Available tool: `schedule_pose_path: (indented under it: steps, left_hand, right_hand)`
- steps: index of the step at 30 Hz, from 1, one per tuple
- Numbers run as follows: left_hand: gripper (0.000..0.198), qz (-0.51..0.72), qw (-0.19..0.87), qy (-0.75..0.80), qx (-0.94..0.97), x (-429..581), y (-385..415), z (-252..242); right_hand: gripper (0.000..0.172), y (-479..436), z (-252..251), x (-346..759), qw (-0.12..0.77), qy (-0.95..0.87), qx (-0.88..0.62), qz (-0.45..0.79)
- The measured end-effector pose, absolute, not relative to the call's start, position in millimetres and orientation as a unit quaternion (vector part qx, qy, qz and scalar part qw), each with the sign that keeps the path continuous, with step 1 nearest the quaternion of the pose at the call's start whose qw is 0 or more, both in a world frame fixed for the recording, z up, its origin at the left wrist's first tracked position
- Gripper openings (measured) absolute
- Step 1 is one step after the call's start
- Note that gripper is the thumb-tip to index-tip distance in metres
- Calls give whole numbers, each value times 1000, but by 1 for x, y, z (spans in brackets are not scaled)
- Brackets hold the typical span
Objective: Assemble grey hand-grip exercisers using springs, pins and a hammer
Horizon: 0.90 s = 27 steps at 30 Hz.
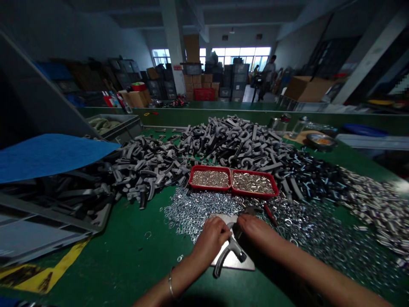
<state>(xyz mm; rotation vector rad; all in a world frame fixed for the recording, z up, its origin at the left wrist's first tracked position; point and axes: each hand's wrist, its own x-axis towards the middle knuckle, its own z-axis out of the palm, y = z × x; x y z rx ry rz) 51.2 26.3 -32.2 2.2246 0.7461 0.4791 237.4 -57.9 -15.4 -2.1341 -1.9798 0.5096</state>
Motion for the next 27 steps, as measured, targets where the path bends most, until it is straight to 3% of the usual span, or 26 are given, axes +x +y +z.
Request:
schedule_pose_path:
  steps: [2, 7, 11, 18, 21, 24, 27]
  left_hand:
    - [13, 180, 313, 294, 885, 52, 21, -37]
    - [10, 152, 199, 265, 931, 55, 21, -42]
    - [12, 121, 95, 186, 970, 57, 23, -39]
    - [17, 111, 72, 138, 982, 62, 25, -40]
    - [21, 93, 66, 117, 986, 60, 22, -38]
    - [12, 98, 128, 164, 973, 51, 14, -35]
    - [61, 134, 199, 256, 937, 39, -1, -39]
  right_hand:
    - [10, -67, -13, 247, 76, -657, -735, 151]
    - [14, -103, -22, 266, 27, -581, -810, 78]
    - [13, -116, -36, 272, 38, -567, -820, 67]
    - [27, -139, -24, 266, 257, -529, -774, 234]
    - [29, -146, -8, 255, 222, -509, -779, 291]
    - [29, -146, 7, 246, 181, -507, -776, 329]
    - [30, -141, 17, 235, 231, -525, -746, 339]
